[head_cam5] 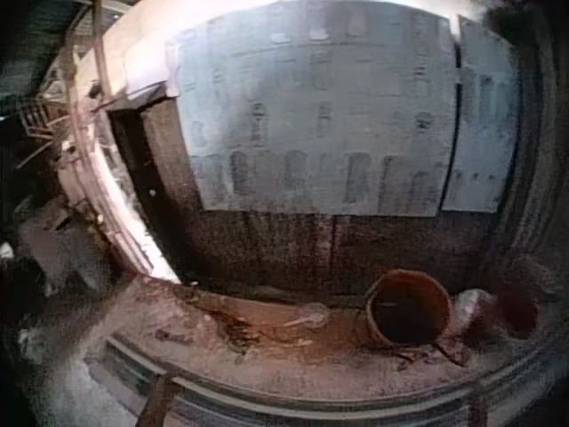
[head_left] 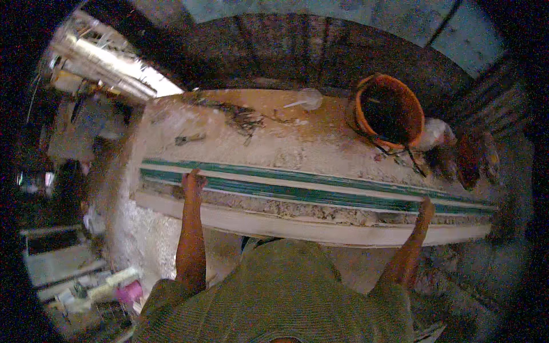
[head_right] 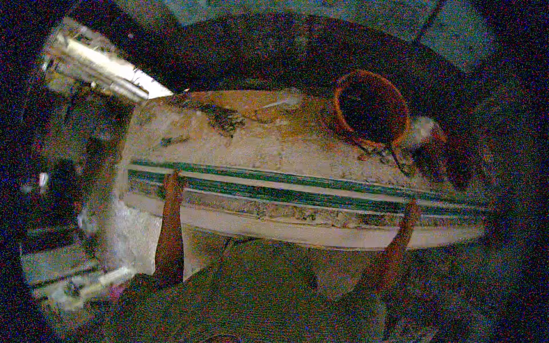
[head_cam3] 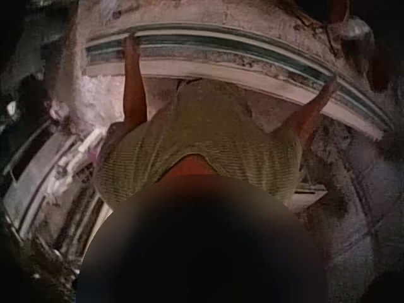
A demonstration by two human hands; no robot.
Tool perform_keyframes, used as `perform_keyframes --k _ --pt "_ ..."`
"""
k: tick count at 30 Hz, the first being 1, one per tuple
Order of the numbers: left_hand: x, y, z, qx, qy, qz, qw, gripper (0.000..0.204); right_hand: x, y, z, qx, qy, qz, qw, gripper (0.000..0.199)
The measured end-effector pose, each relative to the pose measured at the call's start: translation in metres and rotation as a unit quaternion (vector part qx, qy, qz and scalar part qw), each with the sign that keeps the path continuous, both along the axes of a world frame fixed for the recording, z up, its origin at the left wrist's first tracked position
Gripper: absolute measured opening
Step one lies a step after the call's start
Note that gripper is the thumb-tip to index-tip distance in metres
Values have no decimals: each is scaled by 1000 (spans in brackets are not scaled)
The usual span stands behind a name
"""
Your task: The person scrapes and wipes a long, curved wooden object on a workbench using a small metal scraper and a cloth. They repeatedly remove debris and wipe the surface along the length of the object.
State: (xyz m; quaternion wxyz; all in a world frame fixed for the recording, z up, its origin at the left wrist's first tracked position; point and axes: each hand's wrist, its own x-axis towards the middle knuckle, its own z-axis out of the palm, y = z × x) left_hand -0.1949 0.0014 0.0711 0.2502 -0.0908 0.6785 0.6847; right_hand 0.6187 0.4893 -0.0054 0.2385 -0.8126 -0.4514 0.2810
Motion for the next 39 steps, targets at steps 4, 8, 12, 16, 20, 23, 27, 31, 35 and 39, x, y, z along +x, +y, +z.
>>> perform_keyframes --k 4,8,12,16,20,23,27,31,35,39 --pt "-21 -29 7 -77 7 -16 997 34 8 -30 -6 15 -30 27 999 46" --pt "-24 -37 -3 -169 70 -43 982 32 3 -44 -22 94 -194 187 958 48" --pt "-19 -24 -3 -140 100 -46 984 38 -14 -25 -27 259 -36 239 935 53" --pt "-15 -8 7 -201 108 -78 971 43 -33 0 -15 235 -18 248 940 50" --pt "12 5 -3 -366 265 -146 880 62 -58 15 3 119 -122 256 952 43" --pt "41 11 -13 -491 373 -198 762 77 -78 22 14 45 -231 287 929 40" --pt "67 13 -5 -566 360 -266 692 79 -99 21 14 -38 -424 360 830 37" --pt "81 13 8 -566 354 -284 689 77 -109 0 -8 93 -540 294 783 38" --pt "84 6 -9 -565 386 -300 665 73 -113 -23 -22 377 -684 273 562 53" --pt "58 -7 -44 -542 476 -305 622 69 -122 -34 -3 113 -565 283 767 64"
